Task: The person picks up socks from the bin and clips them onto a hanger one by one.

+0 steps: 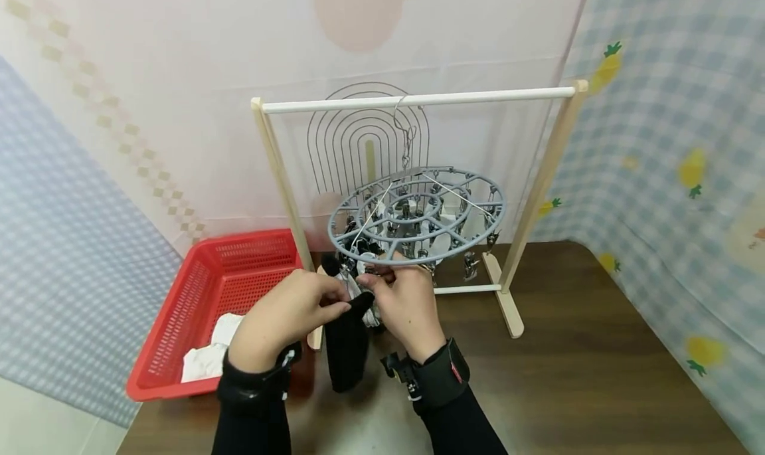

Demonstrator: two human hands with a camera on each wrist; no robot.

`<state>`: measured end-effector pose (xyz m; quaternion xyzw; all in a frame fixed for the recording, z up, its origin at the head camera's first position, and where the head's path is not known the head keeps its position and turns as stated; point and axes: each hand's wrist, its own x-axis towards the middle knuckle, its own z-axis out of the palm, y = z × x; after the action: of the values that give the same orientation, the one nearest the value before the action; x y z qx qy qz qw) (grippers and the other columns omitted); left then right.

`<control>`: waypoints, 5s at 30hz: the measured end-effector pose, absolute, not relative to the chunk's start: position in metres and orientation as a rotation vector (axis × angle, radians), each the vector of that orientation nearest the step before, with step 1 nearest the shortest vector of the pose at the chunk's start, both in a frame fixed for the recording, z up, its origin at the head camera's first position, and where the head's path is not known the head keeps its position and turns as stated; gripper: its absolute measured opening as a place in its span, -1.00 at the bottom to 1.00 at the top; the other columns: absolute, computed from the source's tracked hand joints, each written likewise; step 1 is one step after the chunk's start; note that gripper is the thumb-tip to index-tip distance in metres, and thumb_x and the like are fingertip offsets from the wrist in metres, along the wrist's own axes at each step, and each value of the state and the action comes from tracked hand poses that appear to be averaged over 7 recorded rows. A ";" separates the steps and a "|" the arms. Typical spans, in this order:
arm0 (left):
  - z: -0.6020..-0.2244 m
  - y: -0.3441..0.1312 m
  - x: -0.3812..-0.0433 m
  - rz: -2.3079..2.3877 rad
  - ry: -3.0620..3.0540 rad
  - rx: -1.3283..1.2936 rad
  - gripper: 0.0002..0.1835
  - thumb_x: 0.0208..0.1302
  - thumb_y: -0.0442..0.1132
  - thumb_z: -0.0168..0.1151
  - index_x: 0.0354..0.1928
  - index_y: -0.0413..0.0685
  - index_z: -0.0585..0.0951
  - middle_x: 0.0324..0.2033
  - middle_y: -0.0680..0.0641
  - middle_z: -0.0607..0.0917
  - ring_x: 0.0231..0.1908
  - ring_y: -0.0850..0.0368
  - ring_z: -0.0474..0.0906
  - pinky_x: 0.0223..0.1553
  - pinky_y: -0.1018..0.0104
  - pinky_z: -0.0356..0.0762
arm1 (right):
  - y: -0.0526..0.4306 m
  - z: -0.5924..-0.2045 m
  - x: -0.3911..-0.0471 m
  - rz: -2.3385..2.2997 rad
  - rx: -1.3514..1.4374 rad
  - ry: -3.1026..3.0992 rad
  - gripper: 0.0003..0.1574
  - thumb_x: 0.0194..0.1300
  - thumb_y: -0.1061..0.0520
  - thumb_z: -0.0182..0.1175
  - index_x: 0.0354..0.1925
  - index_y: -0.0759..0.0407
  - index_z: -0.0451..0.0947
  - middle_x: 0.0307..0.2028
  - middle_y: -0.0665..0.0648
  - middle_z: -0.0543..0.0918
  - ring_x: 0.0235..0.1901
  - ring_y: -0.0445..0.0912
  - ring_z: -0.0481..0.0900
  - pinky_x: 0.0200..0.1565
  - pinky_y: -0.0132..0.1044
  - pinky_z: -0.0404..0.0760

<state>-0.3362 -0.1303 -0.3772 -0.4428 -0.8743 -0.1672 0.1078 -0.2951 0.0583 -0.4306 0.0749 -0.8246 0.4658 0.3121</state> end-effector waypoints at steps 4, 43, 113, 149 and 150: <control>-0.391 -0.124 -0.345 -0.527 -2.614 -1.237 -0.94 0.21 -0.17 0.32 -0.35 0.18 0.74 -0.43 0.19 0.73 -0.36 0.31 0.55 -0.23 0.18 0.59 | 0.059 -0.433 -0.297 1.341 0.195 -2.130 -0.79 0.32 -0.06 0.26 -0.13 -0.03 0.63 -0.35 -0.02 0.66 -0.39 -0.22 0.54 -0.30 -0.22 0.59; -0.397 -0.117 -0.360 -0.666 -2.384 -1.355 -0.92 0.30 -0.19 0.27 -0.21 0.16 0.69 -0.35 0.21 0.72 -0.36 0.39 0.49 -0.25 0.18 0.36 | 0.071 -0.427 -0.300 1.402 0.229 -2.139 -0.93 0.26 0.07 0.32 -0.35 -0.01 0.60 -0.41 0.06 0.55 -0.45 -0.09 0.41 -0.37 -0.20 0.44; -0.382 -0.104 -0.341 -0.770 -2.008 -1.134 -0.77 0.27 -0.37 0.18 -0.12 0.04 0.71 -0.17 0.07 0.74 -0.14 0.29 0.59 -0.21 0.24 0.68 | 0.092 -0.384 -0.232 0.599 0.481 -1.930 -0.72 0.03 0.27 0.44 -0.21 0.09 0.73 -0.21 0.09 0.77 -0.15 -0.09 0.62 -0.04 -0.28 0.58; -0.374 -0.175 -0.413 -0.255 -2.898 -0.806 -0.86 0.13 -0.42 0.15 -0.44 0.01 0.57 -0.55 0.02 0.54 -0.50 0.10 0.44 -0.52 0.14 0.48 | 0.100 -0.440 -0.306 0.859 -0.145 -2.090 -0.63 0.15 0.11 0.42 -0.03 0.04 0.68 -0.24 0.09 0.78 -0.43 -0.22 0.62 -0.40 -0.16 0.62; -0.380 -0.182 -0.422 -0.198 -2.971 -0.799 -0.87 0.12 -0.37 0.24 -0.51 0.00 0.55 -0.59 0.03 0.51 -0.54 0.11 0.40 -0.55 0.15 0.43 | 0.100 -0.440 -0.307 0.868 -0.142 -2.095 -0.63 0.16 0.11 0.42 -0.03 0.05 0.68 -0.24 0.10 0.78 -0.42 -0.21 0.62 -0.39 -0.15 0.63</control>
<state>-0.4216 -0.1825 -0.3803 -0.2591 -0.9633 -0.0640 0.0292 -0.3069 0.0997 -0.4403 -0.0569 -0.8363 0.3463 0.4213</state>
